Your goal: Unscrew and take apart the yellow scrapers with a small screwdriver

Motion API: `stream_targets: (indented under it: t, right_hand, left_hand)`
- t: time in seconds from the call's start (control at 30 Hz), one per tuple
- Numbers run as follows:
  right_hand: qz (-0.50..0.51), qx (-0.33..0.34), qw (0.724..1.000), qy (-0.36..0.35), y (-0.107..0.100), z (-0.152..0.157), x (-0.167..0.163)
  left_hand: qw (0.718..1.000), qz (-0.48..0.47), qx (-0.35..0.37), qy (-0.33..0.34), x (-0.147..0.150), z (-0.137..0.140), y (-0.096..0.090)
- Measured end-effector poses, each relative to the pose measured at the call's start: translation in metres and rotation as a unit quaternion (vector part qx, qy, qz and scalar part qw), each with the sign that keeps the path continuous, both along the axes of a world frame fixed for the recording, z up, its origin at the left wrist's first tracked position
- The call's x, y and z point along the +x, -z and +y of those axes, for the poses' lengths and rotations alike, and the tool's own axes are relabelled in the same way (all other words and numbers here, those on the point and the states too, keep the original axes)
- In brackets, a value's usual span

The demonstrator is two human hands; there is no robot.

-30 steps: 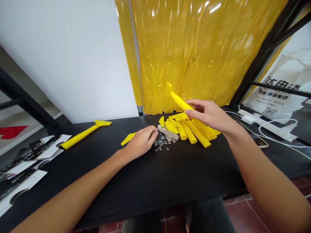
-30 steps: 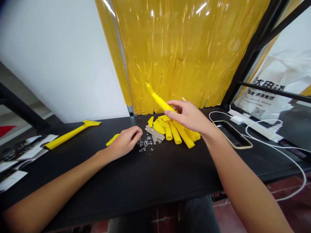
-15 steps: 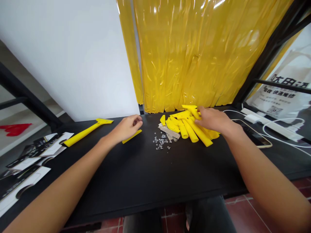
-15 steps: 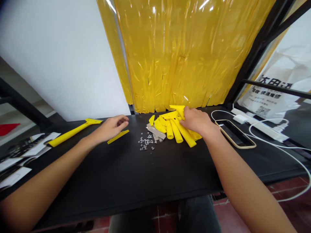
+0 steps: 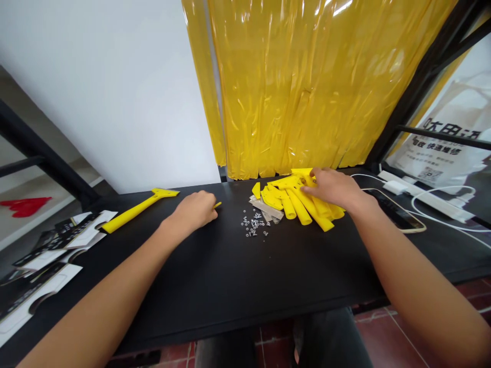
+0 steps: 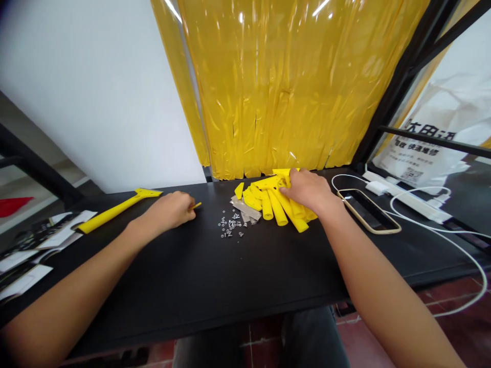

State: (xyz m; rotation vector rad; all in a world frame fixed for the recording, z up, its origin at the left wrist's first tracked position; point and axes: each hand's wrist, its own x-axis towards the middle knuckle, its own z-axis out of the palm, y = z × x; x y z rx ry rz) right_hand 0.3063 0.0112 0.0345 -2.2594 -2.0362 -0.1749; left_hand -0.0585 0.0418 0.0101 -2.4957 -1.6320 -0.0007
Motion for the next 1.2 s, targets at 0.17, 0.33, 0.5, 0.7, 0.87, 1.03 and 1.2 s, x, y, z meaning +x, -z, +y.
stream_targets:
  t: [0.17,0.33,0.5,0.7,0.87,1.03,1.2]
  right_hand:
    - [0.016,0.033,0.999,-0.004,0.001,0.001,0.003]
    - [0.037,0.104,0.993,-0.035,-0.003,-0.001,0.001]
    - [0.103,0.207,0.969,-0.086,-0.006,-0.004,-0.016]
    - [0.194,0.263,0.907,-0.267,-0.003,-0.014,-0.042]
    - [0.228,0.240,0.888,-0.320,0.002,-0.019,-0.052]
    - [0.279,0.285,0.871,-0.288,0.006,-0.018,-0.059]
    - [0.278,0.357,0.832,-0.323,0.004,-0.023,-0.064]
  left_hand:
    - [0.973,-0.112,0.101,0.177,0.050,0.010,0.008]
    - [0.939,-0.176,0.103,0.276,0.113,0.026,0.028]
    - [0.928,-0.188,0.076,0.312,0.119,0.021,0.035]
    - [0.968,-0.163,0.192,0.022,0.005,0.038,0.014]
    - [0.965,-0.064,0.135,-0.214,-0.102,0.041,0.021]
    - [0.979,-0.068,0.082,-0.174,-0.107,0.041,0.030]
    - [0.983,-0.148,0.105,-0.027,-0.047,0.026,0.007]
